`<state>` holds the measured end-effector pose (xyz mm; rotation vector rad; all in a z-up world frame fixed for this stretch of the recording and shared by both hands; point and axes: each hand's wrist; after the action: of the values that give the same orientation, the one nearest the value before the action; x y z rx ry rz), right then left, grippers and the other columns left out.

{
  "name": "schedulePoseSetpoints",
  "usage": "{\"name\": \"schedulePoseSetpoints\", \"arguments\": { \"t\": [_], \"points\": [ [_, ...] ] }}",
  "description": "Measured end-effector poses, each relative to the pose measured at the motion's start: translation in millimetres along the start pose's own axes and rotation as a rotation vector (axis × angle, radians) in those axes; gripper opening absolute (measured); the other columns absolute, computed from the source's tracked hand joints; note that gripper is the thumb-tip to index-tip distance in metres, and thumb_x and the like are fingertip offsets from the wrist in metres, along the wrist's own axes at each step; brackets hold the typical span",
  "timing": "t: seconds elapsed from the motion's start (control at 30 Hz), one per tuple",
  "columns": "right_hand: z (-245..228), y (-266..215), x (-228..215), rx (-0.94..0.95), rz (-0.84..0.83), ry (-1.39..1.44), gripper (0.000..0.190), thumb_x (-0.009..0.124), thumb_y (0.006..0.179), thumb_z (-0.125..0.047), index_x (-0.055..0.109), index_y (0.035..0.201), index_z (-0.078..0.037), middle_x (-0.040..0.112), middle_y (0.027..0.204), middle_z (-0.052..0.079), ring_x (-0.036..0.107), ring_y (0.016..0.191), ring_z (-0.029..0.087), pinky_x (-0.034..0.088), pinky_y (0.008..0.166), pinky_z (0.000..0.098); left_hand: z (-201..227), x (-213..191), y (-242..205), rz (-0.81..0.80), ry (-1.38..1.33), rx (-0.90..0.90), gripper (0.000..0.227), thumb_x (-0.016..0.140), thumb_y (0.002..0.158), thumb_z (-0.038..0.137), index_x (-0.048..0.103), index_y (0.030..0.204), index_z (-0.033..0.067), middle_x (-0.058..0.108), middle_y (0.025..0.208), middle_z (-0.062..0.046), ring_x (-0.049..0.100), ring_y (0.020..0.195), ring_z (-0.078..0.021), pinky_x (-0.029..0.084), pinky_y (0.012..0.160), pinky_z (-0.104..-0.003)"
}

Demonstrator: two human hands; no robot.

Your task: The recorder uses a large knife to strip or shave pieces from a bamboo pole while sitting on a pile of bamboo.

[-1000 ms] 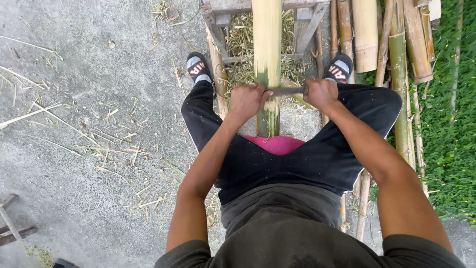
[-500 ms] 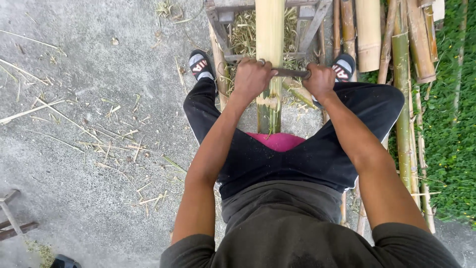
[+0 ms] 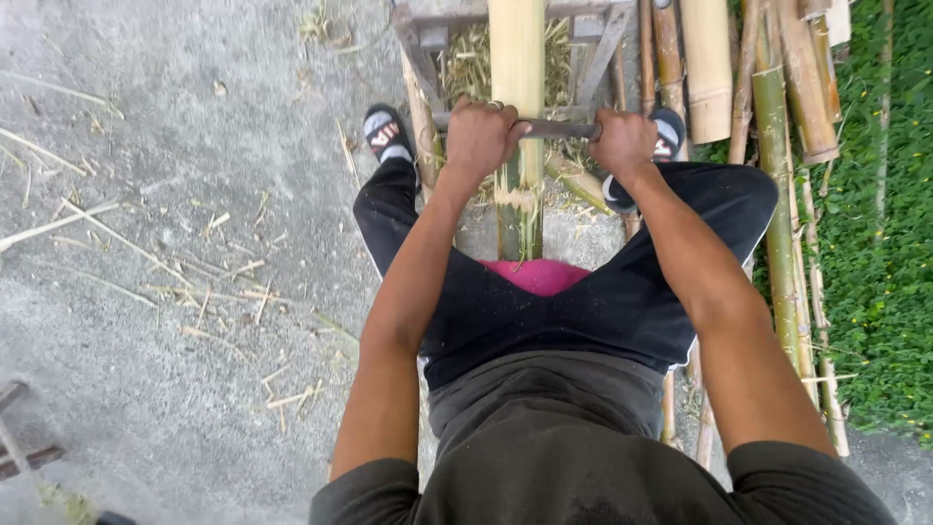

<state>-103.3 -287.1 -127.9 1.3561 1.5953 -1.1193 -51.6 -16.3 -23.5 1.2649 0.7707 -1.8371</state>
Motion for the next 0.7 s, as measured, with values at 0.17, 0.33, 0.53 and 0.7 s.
{"name": "schedulePoseSetpoints", "arguments": {
  "t": [0.17,0.33,0.53,0.7],
  "points": [
    [-6.4,-65.5,14.5,-0.127,0.044,0.021,0.015,0.074,0.075,-0.017,0.071,0.089,-0.012,0.071,0.077,0.014,0.07,0.07,0.036,0.053,0.065,0.0504,24.7,8.4,-63.5,0.237,-0.035,0.072,0.034,0.064,0.094,0.044,0.067,0.08,0.0127,0.067,0.07,-0.008,0.067,0.071,-0.0282,0.047,0.079,-0.044],
    [-1.0,-16.1,18.3,-0.144,0.107,0.002,0.019,0.081,0.074,-0.019,0.069,0.087,-0.013,0.07,0.076,0.012,0.069,0.07,0.034,0.053,0.066,0.0482,6.9,-5.7,-36.1,0.096,-0.066,0.008,0.033,0.066,0.1,0.041,0.069,0.084,0.0127,0.068,0.071,-0.008,0.064,0.07,-0.0266,0.043,0.081,-0.044],
    [-8.4,-23.2,6.9,-0.14,0.176,-0.048,0.029,0.086,0.066,-0.02,0.066,0.084,-0.011,0.07,0.075,0.013,0.07,0.069,0.033,0.053,0.062,0.0469,2.8,-8.4,-37.1,0.261,-0.062,0.078,0.031,0.07,0.093,0.04,0.068,0.081,0.0116,0.067,0.072,-0.006,0.063,0.076,-0.0255,0.041,0.081,-0.041],
    [-14.1,-45.3,-3.5,-0.146,0.135,-0.063,0.025,0.085,0.073,-0.023,0.066,0.084,-0.011,0.069,0.074,0.015,0.07,0.068,0.034,0.054,0.061,0.0462,9.5,-15.6,-44.4,0.295,-0.096,0.058,0.029,0.071,0.093,0.039,0.07,0.083,0.0122,0.066,0.071,-0.007,0.063,0.076,-0.0259,0.04,0.079,-0.041]
  ]
}}
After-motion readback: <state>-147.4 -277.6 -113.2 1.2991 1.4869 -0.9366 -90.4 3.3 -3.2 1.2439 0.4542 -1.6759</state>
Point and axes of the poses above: each hand's wrist, its own y-axis towards the middle knuckle, its own x-axis out of the palm, z = x × y
